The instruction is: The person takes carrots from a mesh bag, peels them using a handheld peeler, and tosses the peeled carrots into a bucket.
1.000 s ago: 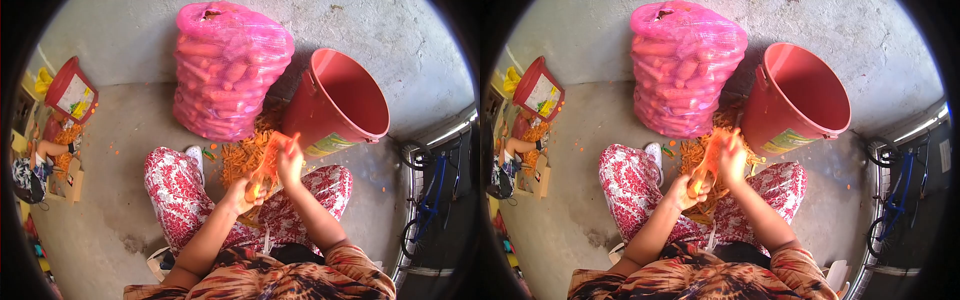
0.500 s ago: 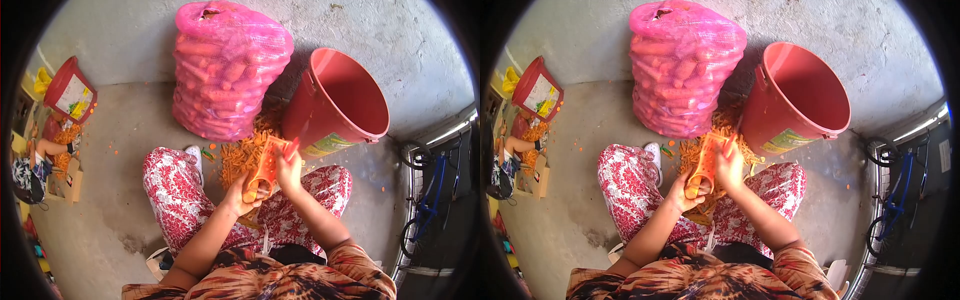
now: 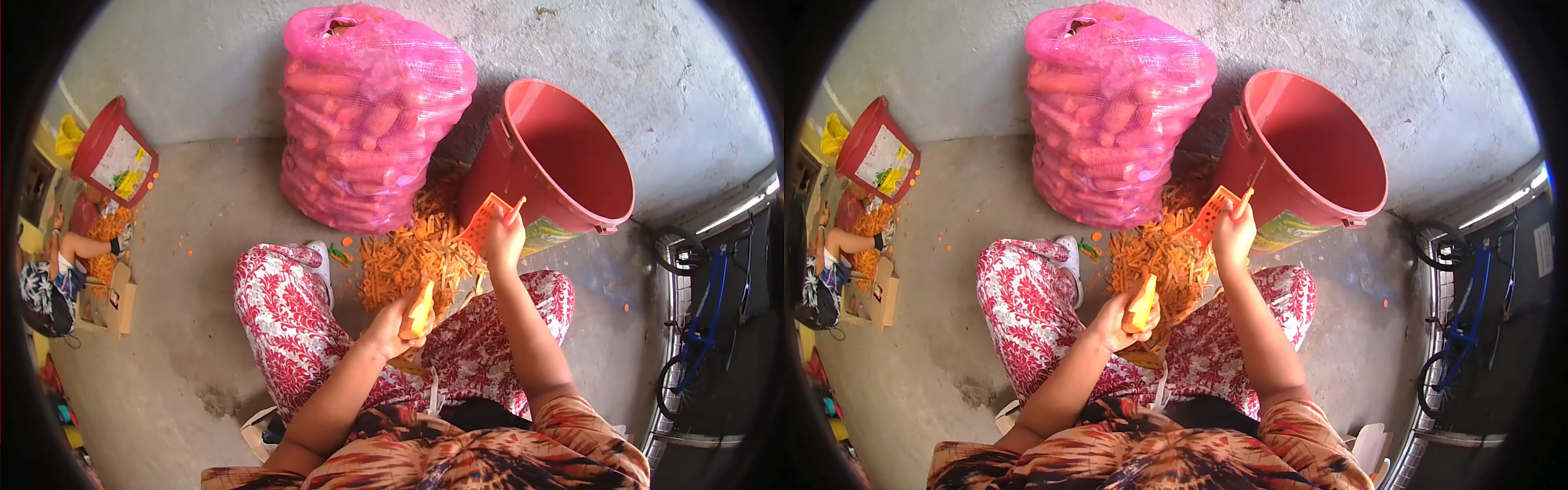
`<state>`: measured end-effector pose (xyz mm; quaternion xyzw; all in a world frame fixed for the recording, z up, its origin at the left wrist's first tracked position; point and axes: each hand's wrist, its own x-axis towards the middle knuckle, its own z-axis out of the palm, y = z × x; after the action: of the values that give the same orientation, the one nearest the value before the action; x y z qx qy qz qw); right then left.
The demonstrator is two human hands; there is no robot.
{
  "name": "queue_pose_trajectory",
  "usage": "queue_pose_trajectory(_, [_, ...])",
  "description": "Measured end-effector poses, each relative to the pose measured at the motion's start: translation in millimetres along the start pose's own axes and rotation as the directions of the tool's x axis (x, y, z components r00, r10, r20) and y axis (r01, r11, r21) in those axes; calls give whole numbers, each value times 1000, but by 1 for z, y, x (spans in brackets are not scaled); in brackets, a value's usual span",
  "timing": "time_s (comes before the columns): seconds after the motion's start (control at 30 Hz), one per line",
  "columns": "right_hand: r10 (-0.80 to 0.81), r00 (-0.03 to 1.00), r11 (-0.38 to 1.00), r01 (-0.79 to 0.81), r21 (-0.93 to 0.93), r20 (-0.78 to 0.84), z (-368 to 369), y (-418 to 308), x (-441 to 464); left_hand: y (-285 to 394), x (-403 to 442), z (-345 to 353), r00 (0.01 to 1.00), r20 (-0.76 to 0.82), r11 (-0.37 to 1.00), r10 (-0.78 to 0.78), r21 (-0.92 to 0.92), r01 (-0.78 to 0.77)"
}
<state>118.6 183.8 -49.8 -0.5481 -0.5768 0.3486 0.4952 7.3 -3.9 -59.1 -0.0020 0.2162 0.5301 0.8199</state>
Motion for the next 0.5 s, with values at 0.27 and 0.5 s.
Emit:
queue_pose_trajectory(0.27, [95, 887, 962, -199, 188, 452, -3, -49, -67, 4, 8, -3, 997, -71, 997, 39, -66, -44])
queue_pose_trajectory(0.5, [-107, 894, 988, 49, 144, 434, 2, -42, -83, 2, 3, 3, 995, -69, 984, 66, -163, -76])
